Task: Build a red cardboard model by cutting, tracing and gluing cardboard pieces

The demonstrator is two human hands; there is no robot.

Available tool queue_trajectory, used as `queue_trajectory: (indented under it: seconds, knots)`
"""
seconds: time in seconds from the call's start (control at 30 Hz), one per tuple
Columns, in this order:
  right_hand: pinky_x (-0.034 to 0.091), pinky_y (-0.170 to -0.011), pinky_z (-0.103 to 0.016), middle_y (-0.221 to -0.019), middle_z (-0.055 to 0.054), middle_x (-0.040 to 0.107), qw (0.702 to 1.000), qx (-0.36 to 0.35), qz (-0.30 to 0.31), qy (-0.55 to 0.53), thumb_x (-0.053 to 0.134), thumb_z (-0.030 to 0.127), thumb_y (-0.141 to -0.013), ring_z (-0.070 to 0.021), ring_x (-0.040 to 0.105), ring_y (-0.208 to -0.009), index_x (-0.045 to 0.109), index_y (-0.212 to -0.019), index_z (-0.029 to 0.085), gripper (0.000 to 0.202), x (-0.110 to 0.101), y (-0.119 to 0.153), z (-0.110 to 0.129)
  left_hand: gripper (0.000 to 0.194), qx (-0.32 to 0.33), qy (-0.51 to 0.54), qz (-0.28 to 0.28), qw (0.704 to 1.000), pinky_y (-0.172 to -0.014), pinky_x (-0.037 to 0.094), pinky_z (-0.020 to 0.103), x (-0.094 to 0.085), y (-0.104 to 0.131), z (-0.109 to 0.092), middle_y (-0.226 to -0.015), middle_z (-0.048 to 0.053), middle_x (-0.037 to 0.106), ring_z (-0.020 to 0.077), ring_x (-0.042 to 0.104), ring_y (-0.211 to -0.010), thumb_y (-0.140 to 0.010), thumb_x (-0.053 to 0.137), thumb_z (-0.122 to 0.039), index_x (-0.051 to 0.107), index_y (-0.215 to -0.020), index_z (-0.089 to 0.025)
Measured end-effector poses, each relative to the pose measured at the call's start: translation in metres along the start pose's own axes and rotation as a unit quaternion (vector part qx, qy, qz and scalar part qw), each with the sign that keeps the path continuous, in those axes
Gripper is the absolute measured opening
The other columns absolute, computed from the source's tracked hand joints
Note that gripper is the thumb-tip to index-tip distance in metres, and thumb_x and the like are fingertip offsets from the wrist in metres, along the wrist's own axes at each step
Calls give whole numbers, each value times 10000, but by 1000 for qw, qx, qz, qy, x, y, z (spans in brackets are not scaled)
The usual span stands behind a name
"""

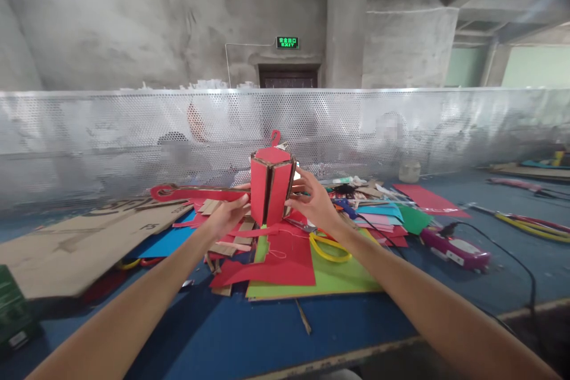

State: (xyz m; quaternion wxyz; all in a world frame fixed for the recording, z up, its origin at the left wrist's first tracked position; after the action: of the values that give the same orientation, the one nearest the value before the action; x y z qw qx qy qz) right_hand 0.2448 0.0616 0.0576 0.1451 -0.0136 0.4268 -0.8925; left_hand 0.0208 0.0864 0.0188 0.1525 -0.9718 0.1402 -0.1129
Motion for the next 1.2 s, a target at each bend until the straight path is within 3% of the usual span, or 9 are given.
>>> queue_trajectory:
  seconds: [0.2, 0.3, 0.47, 0.6, 0.7, 0.83, 1.2]
  knots:
    - [619, -901, -436, -1130, -52, 654, 999, 32, -2, 3, 858, 339, -776, -233, 680, -1048, 407, -1512, 345, 863, -1, 0, -9, 344, -33, -28, -7, 999, -1068, 469, 468, -1, 0, 3, -1012, 84, 812, 340, 694, -1110, -774, 822, -507, 800, -945, -209]
    - [619, -839, -413, -1107, -48, 647, 998, 57, -7, -6, 868, 350, -762, -225, 691, -985, 388, -1499, 325, 880, -1, 1, -14, 382, -40, -26, -8, 999, -975, 523, 465, -2, -3, 6, -986, 96, 814, 335, 729, -1004, -808, 791, -509, 788, -1006, -182]
    - [614, -803, -404, -1068, -40, 640, 996, 80, -9, -25, 892, 403, -718, -230, 695, -952, 381, -1474, 309, 917, 1, 1, -16, 270, -25, 38, -36, 998, -765, 586, 372, -6, -7, 7, -881, 74, 812, 269, 755, -793, -824, 803, -403, 779, -974, -180]
    - [608, -815, -423, -1064, -38, 641, 995, 97, -25, -5, 890, 443, -697, -230, 696, -937, 383, -1459, 298, 927, 0, 1, -19, 303, -45, 51, -30, 997, -686, 598, 331, 1, -5, 9, -931, 88, 812, 237, 748, -754, -857, 778, -381, 768, -1062, -158]
    - [610, -790, -419, -1008, -21, 644, 993, 114, -40, -4, 895, 454, -677, -217, 696, -865, 387, -1442, 280, 935, -1, 2, -20, 282, -47, 45, -23, 998, -645, 600, 315, 5, -5, 9, -857, 71, 803, 220, 729, -699, -854, 783, -403, 776, -1004, -164]
    - [624, -759, -418, -926, 8, 636, 988, 140, -58, -10, 908, 487, -644, -207, 694, -782, 377, -1403, 247, 957, -3, 2, -24, 244, -28, 47, -22, 998, -689, 613, 299, 5, -7, 8, -836, 62, 791, 194, 713, -691, -855, 788, -395, 774, -909, -158]
    - [654, -659, -397, -859, 50, 608, 986, 147, -66, -45, 919, 489, -611, -188, 680, -717, 368, -1332, 266, 935, -1, 2, -33, 297, -64, 46, -32, 996, -731, 632, 326, 0, -11, 21, -956, 109, 805, 223, 751, -770, -910, 726, -379, 763, -1050, -120]
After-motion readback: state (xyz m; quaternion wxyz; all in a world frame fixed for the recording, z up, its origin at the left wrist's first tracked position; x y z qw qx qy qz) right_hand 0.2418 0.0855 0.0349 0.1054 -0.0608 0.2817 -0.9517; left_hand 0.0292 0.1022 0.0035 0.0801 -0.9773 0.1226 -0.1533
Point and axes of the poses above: each hand's wrist, its own y-axis away from the middle knuckle, its own x-axis out of the palm, z = x × y, the point moved 9 cm from there along -y, towards the middle knuckle
